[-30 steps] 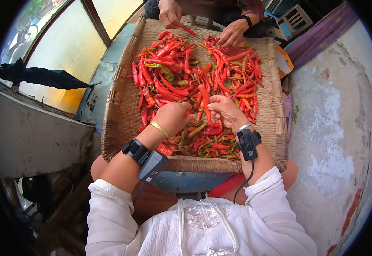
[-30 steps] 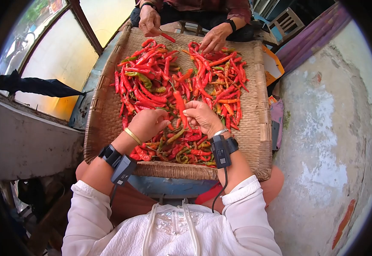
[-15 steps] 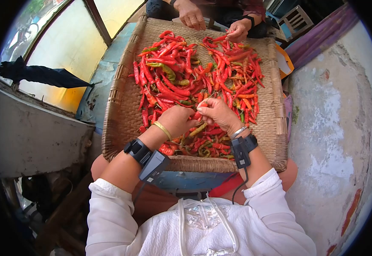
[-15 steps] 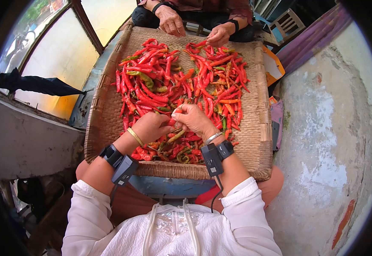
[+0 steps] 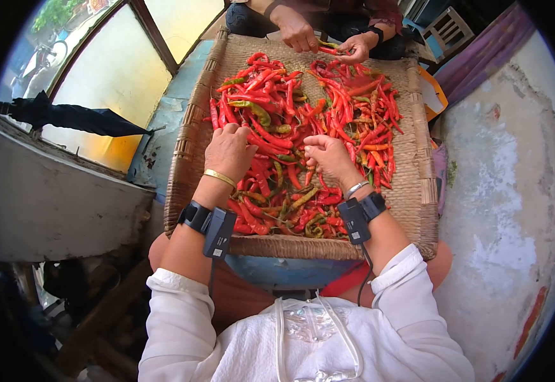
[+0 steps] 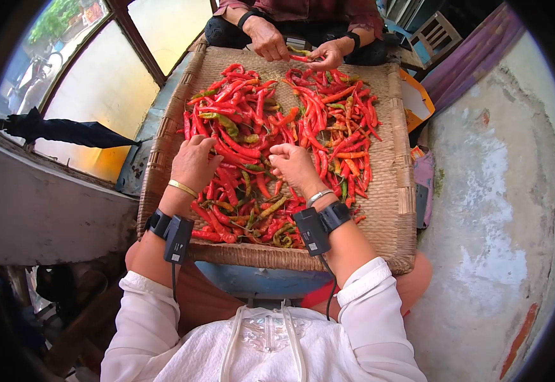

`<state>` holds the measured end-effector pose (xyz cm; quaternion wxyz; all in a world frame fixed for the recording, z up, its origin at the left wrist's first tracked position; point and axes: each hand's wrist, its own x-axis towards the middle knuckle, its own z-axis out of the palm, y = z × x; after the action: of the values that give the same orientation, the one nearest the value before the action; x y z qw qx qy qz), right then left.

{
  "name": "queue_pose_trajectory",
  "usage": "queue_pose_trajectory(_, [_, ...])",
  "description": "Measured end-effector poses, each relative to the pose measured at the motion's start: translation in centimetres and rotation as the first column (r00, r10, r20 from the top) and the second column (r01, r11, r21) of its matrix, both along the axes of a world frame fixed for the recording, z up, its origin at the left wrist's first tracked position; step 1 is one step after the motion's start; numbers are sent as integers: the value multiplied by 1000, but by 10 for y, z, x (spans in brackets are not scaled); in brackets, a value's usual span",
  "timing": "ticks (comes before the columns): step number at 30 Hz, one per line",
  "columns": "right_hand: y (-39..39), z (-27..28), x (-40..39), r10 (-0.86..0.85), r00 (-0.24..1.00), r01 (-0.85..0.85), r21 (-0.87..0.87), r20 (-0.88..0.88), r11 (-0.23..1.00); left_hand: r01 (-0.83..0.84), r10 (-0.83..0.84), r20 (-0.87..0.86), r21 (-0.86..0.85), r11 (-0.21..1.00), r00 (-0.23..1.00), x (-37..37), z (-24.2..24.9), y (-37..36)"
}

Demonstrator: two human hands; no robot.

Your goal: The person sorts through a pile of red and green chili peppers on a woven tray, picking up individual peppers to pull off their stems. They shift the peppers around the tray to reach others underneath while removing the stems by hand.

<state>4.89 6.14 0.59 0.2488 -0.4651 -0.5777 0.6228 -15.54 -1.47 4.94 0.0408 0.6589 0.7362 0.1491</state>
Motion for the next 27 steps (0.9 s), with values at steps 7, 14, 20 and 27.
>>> queue_pose_trajectory(7, [-11,-7,-47,-78,907,-300,766,414,568,-87,82,-39,-137,987,996,-2,-13,0])
queue_pose_trajectory(14, [-19,-8,-49,-69,881,-352,746,469,565,78,-109,-172,-180,981,979,1,-24,-1])
queue_pose_trajectory(20, [-23,-17,-27,38,865,-387,617,501,685,128,-169,-167,-234,964,971,15,-15,-8])
queue_pose_trajectory(27, [-18,8,-1,148,896,-342,439,418,831,147,-152,-18,-153,977,988,24,11,-11])
